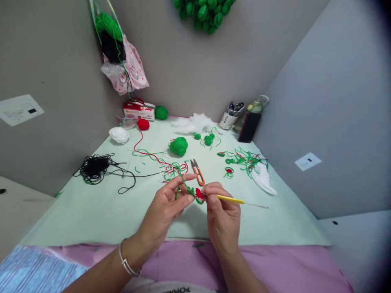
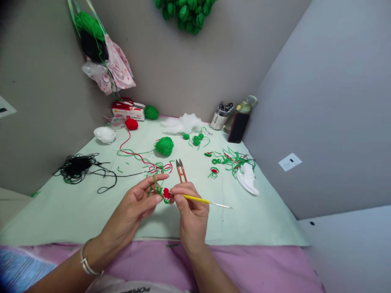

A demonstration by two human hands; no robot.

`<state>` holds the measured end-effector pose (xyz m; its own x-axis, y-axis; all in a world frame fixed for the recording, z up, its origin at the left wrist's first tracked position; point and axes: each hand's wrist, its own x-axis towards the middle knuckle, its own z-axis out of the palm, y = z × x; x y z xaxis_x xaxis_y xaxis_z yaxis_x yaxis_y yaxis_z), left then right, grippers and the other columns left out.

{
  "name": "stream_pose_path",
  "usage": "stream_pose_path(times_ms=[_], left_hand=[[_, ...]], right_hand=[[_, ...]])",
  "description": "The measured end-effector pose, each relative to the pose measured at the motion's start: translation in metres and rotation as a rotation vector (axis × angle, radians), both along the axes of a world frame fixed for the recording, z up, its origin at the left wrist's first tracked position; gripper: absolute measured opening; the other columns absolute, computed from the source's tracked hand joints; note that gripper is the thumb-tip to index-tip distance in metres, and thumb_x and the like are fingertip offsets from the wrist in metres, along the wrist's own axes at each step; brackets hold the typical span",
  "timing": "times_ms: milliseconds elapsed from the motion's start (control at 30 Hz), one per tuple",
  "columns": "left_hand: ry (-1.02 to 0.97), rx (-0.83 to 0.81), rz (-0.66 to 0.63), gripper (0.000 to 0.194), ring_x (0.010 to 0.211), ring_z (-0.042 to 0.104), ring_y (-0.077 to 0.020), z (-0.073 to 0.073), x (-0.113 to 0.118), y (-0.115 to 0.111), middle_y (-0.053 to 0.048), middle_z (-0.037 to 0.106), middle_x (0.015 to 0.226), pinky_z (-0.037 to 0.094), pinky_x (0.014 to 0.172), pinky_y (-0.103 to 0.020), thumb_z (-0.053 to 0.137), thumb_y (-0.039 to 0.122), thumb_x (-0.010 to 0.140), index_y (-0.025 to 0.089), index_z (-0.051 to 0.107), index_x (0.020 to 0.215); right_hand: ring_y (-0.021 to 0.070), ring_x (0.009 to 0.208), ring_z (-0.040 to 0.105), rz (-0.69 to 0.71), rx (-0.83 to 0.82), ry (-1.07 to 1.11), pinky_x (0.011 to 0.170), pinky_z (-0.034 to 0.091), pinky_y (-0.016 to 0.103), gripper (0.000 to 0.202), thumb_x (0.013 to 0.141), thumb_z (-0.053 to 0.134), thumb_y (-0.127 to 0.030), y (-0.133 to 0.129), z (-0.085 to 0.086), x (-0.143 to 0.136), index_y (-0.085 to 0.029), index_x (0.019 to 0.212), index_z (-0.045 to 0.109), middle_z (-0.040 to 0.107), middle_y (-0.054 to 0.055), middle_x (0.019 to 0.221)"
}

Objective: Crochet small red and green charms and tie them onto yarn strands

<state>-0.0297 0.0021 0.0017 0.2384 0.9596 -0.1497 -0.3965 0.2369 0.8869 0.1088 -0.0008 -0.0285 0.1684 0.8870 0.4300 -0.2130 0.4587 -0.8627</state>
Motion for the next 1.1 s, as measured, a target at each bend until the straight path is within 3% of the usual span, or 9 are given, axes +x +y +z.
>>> stream_pose_path(times_ms=[333,533,600,833,933,1100], left_hand=[[-0.063,-0.034,-0.182,0.079,0.054,0.031,-0.0049,0.002,-0.005,0.004,0.005,0.048,0.073,0.02,0.048,-0.02,0.079,0.025,0.074,0.029,0.044,0.145],[-0.102,-0.007,-0.149,0.087,0.062,0.048,-0.0056,-0.002,-0.004,0.007,0.001,0.058,0.086,0.026,0.049,-0.018,0.08,0.022,0.073,0.029,0.037,0.148],[-0.113,-0.028,-0.152,0.085,0.058,0.047,-0.0052,-0.001,-0.004,0.007,0.002,0.058,0.083,0.022,0.045,-0.018,0.079,0.021,0.074,0.029,0.038,0.148],[-0.171,-0.105,-0.215,0.066,0.046,0.023,-0.0026,-0.001,-0.007,0.007,0.005,0.048,0.066,0.015,0.043,-0.019,0.066,0.016,0.08,0.025,0.046,0.142],[-0.23,-0.135,-0.256,0.055,0.045,0.022,-0.0034,-0.006,-0.009,0.008,0.007,0.036,0.061,0.016,0.044,-0.02,0.059,0.014,0.08,0.022,0.056,0.134],[-0.333,-0.155,-0.316,0.045,0.046,0.026,-0.0028,-0.011,-0.012,0.011,0.003,0.039,0.069,0.018,0.045,-0.021,0.053,0.011,0.073,0.015,0.066,0.117]], right_hand=[[0.014,0.075,0.055,0.12,-0.099,0.098,0.066,0.048,0.027,0.011,0.086,0.067,-0.032,0.004,0.001,0.0,-0.024,0.083,0.074,0.059,0.002,0.079],[0.0106,0.064,0.053,0.15,-0.15,0.173,0.06,0.046,0.025,0.01,0.084,0.069,-0.031,0.004,0.0,0.0,-0.023,0.085,0.075,0.059,0.001,0.078],[0.0107,0.062,0.053,0.144,-0.172,0.168,0.059,0.047,0.025,0.012,0.084,0.069,-0.032,0.004,0.0,0.0,-0.022,0.084,0.074,0.059,0.001,0.077],[0.0106,0.06,0.054,0.123,-0.206,0.141,0.057,0.048,0.026,0.017,0.085,0.067,-0.036,0.004,0.001,0.003,-0.019,0.084,0.072,0.058,0.002,0.078],[0.0109,0.06,0.053,0.099,-0.197,0.128,0.056,0.047,0.027,0.02,0.09,0.061,-0.035,0.006,0.005,0.009,-0.018,0.082,0.069,0.056,0.003,0.078],[0.0096,0.058,0.047,0.134,-0.221,0.166,0.052,0.043,0.024,0.023,0.091,0.058,-0.031,0.008,0.016,0.023,-0.017,0.074,0.064,0.049,0.001,0.074]])
